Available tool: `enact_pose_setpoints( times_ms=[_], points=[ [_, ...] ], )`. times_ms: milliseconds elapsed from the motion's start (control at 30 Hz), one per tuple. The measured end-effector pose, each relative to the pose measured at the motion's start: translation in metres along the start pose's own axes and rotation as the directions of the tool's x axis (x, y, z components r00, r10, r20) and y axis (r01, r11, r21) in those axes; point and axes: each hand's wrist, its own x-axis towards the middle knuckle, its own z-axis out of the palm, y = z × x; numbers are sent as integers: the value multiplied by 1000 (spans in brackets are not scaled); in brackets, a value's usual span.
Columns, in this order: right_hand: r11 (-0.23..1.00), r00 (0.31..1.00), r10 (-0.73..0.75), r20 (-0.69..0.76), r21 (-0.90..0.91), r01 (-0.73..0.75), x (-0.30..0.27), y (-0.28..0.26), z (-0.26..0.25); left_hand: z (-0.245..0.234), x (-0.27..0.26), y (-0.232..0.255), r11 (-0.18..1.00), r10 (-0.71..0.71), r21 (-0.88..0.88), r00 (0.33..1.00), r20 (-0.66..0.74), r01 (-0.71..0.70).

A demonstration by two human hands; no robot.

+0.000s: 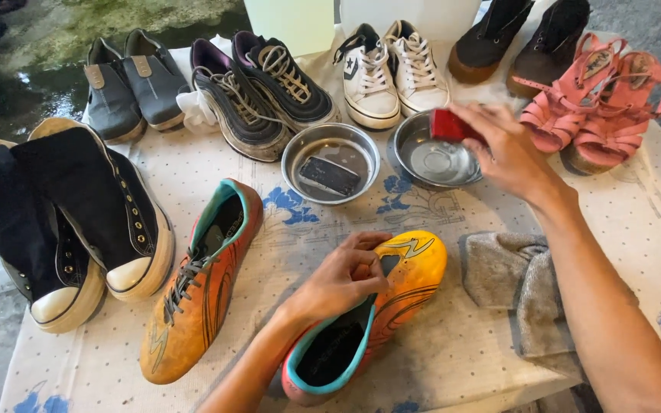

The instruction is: The person scrubs a multicolored soccer cleat with a red sponge, repeatedly dipping the sponge into a metal bowl of water. After scrubbing, the person wipes the shoe with a gray cloth. The workspace includes several other shoes and cleaning supplies on a table.

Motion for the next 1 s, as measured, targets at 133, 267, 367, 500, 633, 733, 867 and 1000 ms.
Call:
enact_pose_setpoints(
  times_ms=[133,267,367,500,633,733,867,1000],
  points=[
    [999,999,-3,46,-41,5,-2,-24,-19,0,-1,-2,1000,8,-12,1000,10,-8],
    [988,996,-78,51,140,70,-22,-57,-35,0,0,-2,1000,15,9,1000,8,-15],
    [968,970,-228,81,130,216,-51,-90,-40,0,1,3,999,-4,54,1000,-10,5],
    [947,920,-313,237,7,321,-100,-127,-38,1,0,3,992,3,126,1000,-9,-1],
    [804,857,-460,234,-299,514,-125,-146,-31,-1,-2,3,990,7,142,1000,-20,-5],
    [877,887,-404,223,-182,445,-132,-158,-23,-6,-8,14,989,-22,144,1000,16,20],
    [961,966,-239,97,-120,250,-151,-163,0,-11,-19,29,952,54,291,987,154,-97],
    [991,987,-135,-87,-7,135,-154,-178,9,-22,-22,42,952,-11,302,984,175,-43]
  ],
)
